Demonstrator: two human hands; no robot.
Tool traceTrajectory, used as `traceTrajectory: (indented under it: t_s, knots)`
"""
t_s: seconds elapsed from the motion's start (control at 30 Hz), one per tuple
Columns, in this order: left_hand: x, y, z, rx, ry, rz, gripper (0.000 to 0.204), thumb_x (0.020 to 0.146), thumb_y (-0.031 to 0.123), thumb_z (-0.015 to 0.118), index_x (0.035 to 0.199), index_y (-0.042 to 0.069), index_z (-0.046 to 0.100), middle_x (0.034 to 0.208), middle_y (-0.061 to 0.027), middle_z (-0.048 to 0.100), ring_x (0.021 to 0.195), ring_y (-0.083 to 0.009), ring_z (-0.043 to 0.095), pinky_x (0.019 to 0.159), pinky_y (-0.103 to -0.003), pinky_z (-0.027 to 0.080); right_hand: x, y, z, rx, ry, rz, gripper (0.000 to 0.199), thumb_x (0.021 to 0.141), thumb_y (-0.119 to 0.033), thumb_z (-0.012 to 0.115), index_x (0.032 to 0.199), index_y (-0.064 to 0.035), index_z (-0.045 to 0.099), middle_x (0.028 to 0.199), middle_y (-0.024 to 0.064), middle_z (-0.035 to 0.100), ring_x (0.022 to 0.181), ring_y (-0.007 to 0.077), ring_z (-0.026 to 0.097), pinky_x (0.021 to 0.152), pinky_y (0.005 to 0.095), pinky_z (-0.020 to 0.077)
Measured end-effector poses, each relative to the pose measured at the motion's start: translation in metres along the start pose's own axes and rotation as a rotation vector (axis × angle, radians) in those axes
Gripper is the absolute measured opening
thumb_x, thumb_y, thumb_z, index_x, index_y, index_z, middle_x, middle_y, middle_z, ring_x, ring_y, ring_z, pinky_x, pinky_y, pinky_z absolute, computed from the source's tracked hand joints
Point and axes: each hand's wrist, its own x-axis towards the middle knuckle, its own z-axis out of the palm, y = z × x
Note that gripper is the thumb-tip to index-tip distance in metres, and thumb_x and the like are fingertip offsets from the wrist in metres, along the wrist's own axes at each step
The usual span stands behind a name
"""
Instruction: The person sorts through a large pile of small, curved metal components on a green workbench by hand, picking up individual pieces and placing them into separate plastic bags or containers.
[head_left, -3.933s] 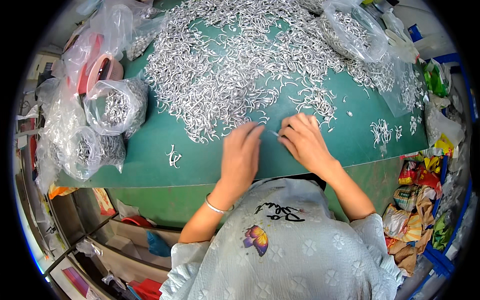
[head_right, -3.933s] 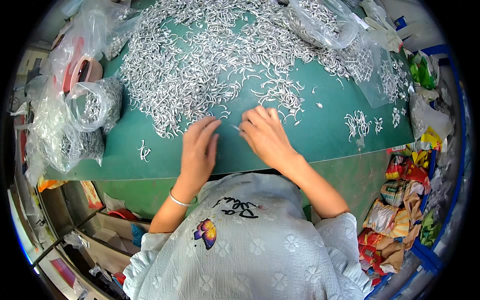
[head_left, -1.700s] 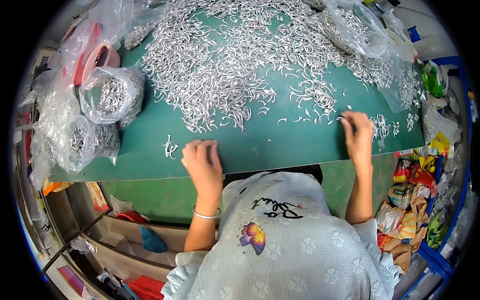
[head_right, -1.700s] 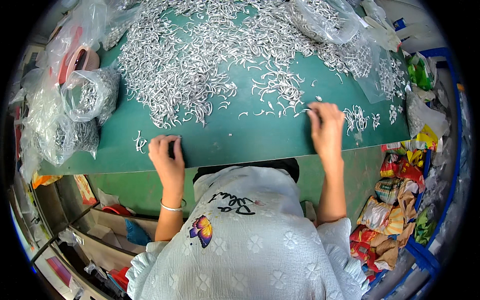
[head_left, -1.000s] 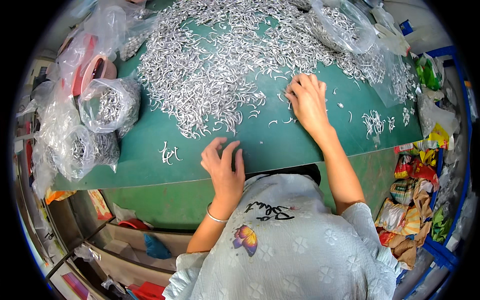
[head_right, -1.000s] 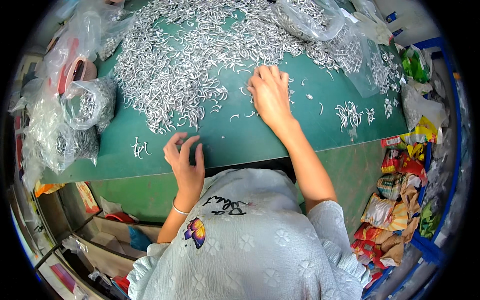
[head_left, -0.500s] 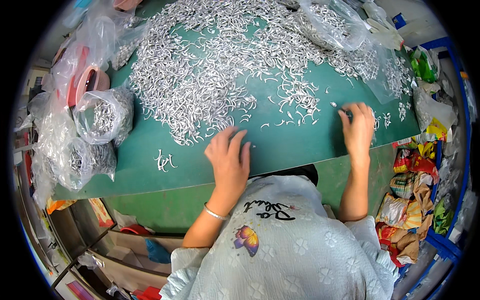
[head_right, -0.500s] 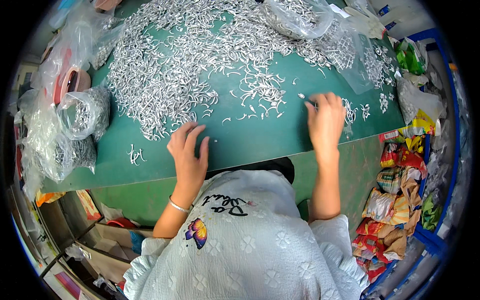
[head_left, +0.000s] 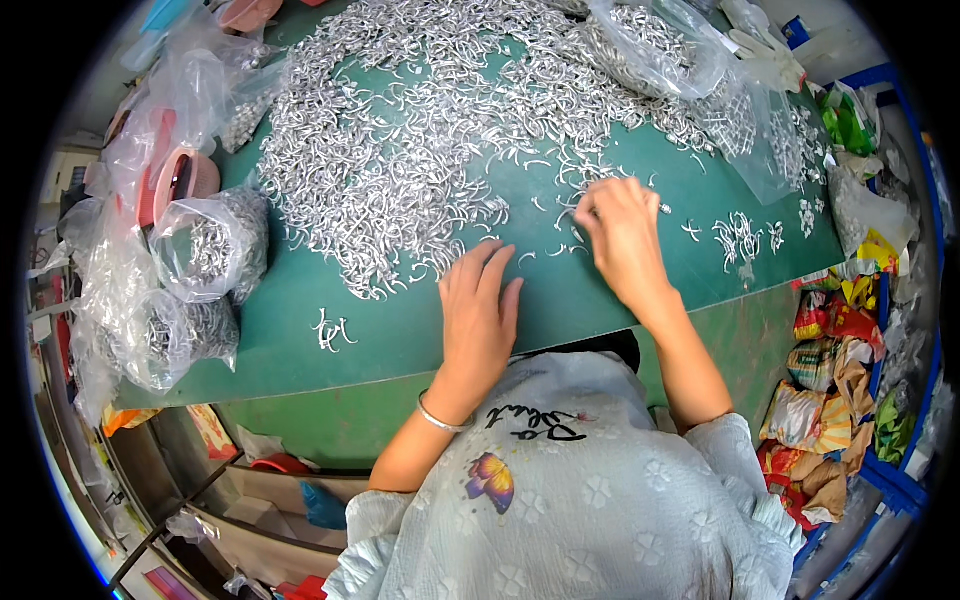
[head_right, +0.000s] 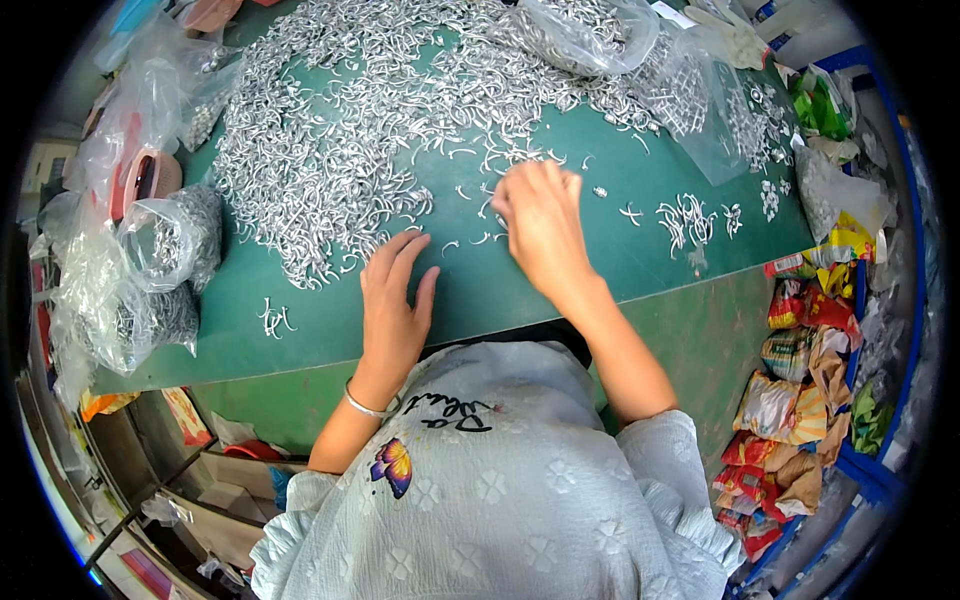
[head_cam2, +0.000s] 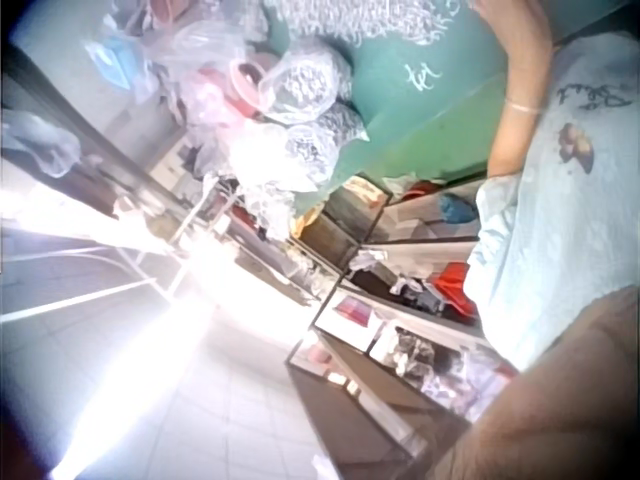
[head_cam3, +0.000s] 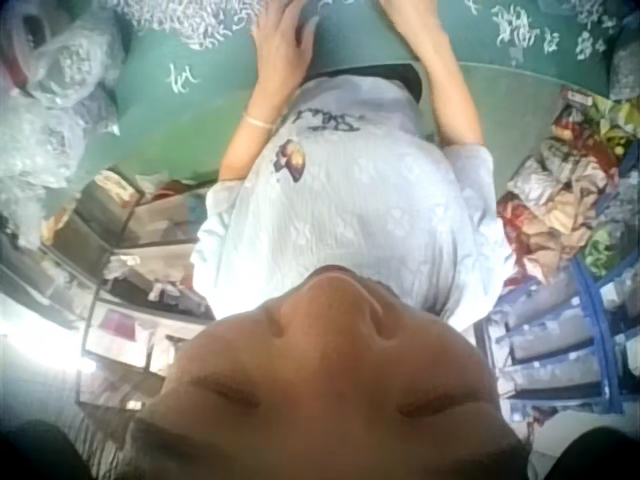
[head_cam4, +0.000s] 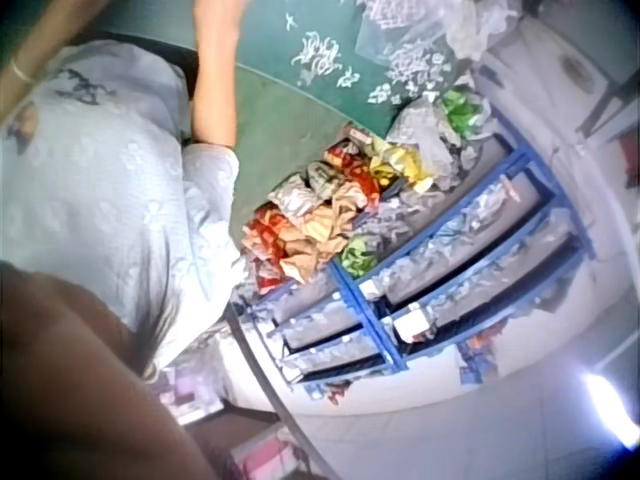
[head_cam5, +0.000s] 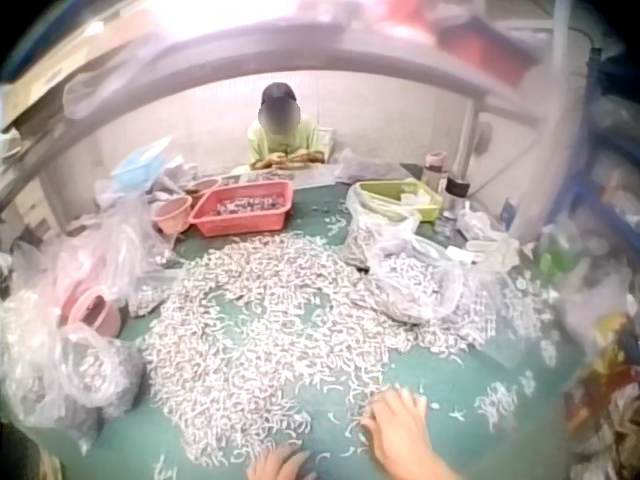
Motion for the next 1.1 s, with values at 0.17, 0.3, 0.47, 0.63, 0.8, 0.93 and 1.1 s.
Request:
traceTrajectory:
  t_s: [0.17, 0.3, 0.47, 0.63, 0.8, 0.93, 1.1]
  knots:
    - [0.003, 0.008, 0.014, 0.091, -0.08, 0.139, 0.046, 0.081, 0.003, 0.067, 0.125, 0.006, 0.054, 0.124, -0.0112, 0.055, 0.113, -0.029, 0.052, 0.094, -0.039, 0.036, -0.033, -0.016, 0.012, 0.058, -0.201, -0.184, 0.011, 0.076, -0.004, 0.066, 0.085, -0.0034, 0.06, 0.097, 0.0062, 0.053, 0.095, 0.0249, 0.049, 0.083, 0.0388, 0.035]
    - [-0.012, 0.0, 0.025, 0.088, -0.091, 0.157, 0.032, 0.08, 0.003, 0.067, 0.112, 0.007, 0.06, 0.103, -0.0066, 0.058, 0.096, -0.0251, 0.055, 0.08, -0.037, 0.036, -0.034, -0.004, 0.005, 0.249, -0.212, -0.136, 0.01, 0.078, -0.007, 0.068, 0.088, -0.0058, 0.064, 0.099, 0.0054, 0.056, 0.096, 0.0243, 0.05, 0.083, 0.0382, 0.0354]
    - [-0.016, 0.001, 0.028, 0.078, -0.063, 0.184, 0.021, 0.081, 0.002, 0.066, 0.101, 0.006, 0.063, 0.094, -0.0058, 0.058, 0.087, -0.0238, 0.054, 0.077, -0.036, 0.036, 0.006, 0.014, 0.009, 0.019, -0.056, -0.127, 0.01, 0.078, -0.007, 0.068, 0.088, -0.0069, 0.066, 0.106, 0.0059, 0.058, 0.102, 0.0251, 0.051, 0.086, 0.0375, 0.0366]
    - [-0.025, 0.0, 0.02, 0.065, -0.084, 0.162, 0.022, 0.081, 0.002, 0.066, 0.102, 0.005, 0.063, 0.094, -0.0062, 0.057, 0.087, -0.0242, 0.053, 0.076, -0.036, 0.036, 0.006, 0.022, 0.016, -0.076, -0.041, -0.195, 0.009, 0.078, -0.007, 0.067, 0.086, -0.0054, 0.065, 0.109, 0.0062, 0.057, 0.105, 0.0252, 0.05, 0.091, 0.0411, 0.0352]
    - [-0.031, 0.003, 0.019, 0.035, -0.086, 0.114, 0.025, 0.08, 0.003, 0.068, 0.103, 0.005, 0.061, 0.093, -0.0067, 0.057, 0.086, -0.0248, 0.053, 0.076, -0.036, 0.035, 0.004, 0.006, 0.017, -0.103, -0.012, -0.129, 0.01, 0.078, -0.007, 0.067, 0.087, -0.0051, 0.063, 0.109, 0.0071, 0.056, 0.105, 0.0253, 0.05, 0.092, 0.0421, 0.0345]
    - [-0.028, 0.002, 0.019, 0.052, -0.074, 0.158, 0.023, 0.08, 0.003, 0.069, 0.101, 0.006, 0.061, 0.093, -0.0068, 0.058, 0.087, -0.0253, 0.054, 0.075, -0.037, 0.036, 0.005, 0.006, 0.023, -0.059, -0.017, -0.14, 0.009, 0.079, -0.006, 0.067, 0.086, -0.0053, 0.061, 0.107, 0.0076, 0.056, 0.104, 0.0254, 0.05, 0.09, 0.042, 0.034]
    - [-0.031, -0.002, 0.02, 0.071, -0.032, 0.135, 0.02, 0.08, 0.002, 0.069, 0.098, 0.007, 0.061, 0.093, -0.0069, 0.059, 0.087, -0.0258, 0.055, 0.075, -0.038, 0.036, -0.026, 0.041, -0.032, -0.068, 0.204, 0.095, 0.009, 0.079, -0.007, 0.068, 0.085, -0.0058, 0.062, 0.096, 0.0075, 0.059, 0.097, 0.0276, 0.052, 0.085, 0.0405, 0.0354]
